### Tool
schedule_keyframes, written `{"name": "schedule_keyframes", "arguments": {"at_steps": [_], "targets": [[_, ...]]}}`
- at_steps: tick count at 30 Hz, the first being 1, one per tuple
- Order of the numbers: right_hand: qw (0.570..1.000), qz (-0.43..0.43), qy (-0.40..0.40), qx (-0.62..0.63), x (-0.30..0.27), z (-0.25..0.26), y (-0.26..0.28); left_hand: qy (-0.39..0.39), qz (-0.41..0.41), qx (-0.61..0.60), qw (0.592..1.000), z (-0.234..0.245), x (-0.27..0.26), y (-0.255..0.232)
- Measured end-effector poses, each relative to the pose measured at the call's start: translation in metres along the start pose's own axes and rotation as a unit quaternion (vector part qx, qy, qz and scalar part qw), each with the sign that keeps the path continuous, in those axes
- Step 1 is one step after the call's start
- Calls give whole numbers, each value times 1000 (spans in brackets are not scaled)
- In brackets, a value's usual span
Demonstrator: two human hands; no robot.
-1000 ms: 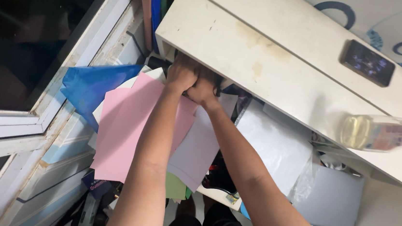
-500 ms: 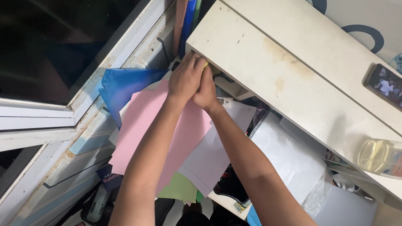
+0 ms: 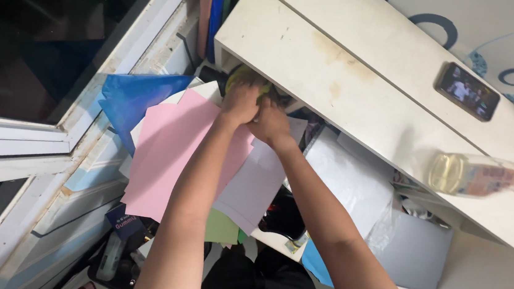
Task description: The person wipes a white shelf with a yellow cloth, then hangs the cloth on a nearby chair. They proceed to organize items on the shelf, including a spray bottle, papers, and a white cable, which they coil and place on the shelf. Finally, they pick up a black mesh pen holder and a black cloth.
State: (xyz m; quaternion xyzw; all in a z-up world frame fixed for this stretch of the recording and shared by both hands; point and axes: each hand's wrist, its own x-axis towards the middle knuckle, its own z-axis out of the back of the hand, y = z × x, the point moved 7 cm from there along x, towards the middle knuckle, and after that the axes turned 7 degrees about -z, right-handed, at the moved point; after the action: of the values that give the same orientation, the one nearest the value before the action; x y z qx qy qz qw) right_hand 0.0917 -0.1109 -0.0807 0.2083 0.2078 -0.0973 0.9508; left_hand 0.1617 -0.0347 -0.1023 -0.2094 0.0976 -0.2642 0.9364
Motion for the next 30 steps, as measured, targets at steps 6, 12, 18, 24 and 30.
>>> {"name": "schedule_keyframes", "arguments": {"at_steps": [6, 12, 18, 24, 30], "targets": [[951, 1, 11, 310, -39, 20, -2, 53, -10, -203, 978, -11, 21, -34], [897, -79, 41, 432, -86, 56, 6, 80, -12, -155, 985, 2, 5, -64], [868, -69, 44, 491, -113, 47, 39, 57, -31, -211, 975, -3, -37, -45], [937, 32, 41, 346, -110, 62, 55, -25, -62, 24, 997, -38, -31, 2], [993, 68, 63, 78, -10, 14, 53, -215, -41, 297, 930, -15, -27, 29]]}}
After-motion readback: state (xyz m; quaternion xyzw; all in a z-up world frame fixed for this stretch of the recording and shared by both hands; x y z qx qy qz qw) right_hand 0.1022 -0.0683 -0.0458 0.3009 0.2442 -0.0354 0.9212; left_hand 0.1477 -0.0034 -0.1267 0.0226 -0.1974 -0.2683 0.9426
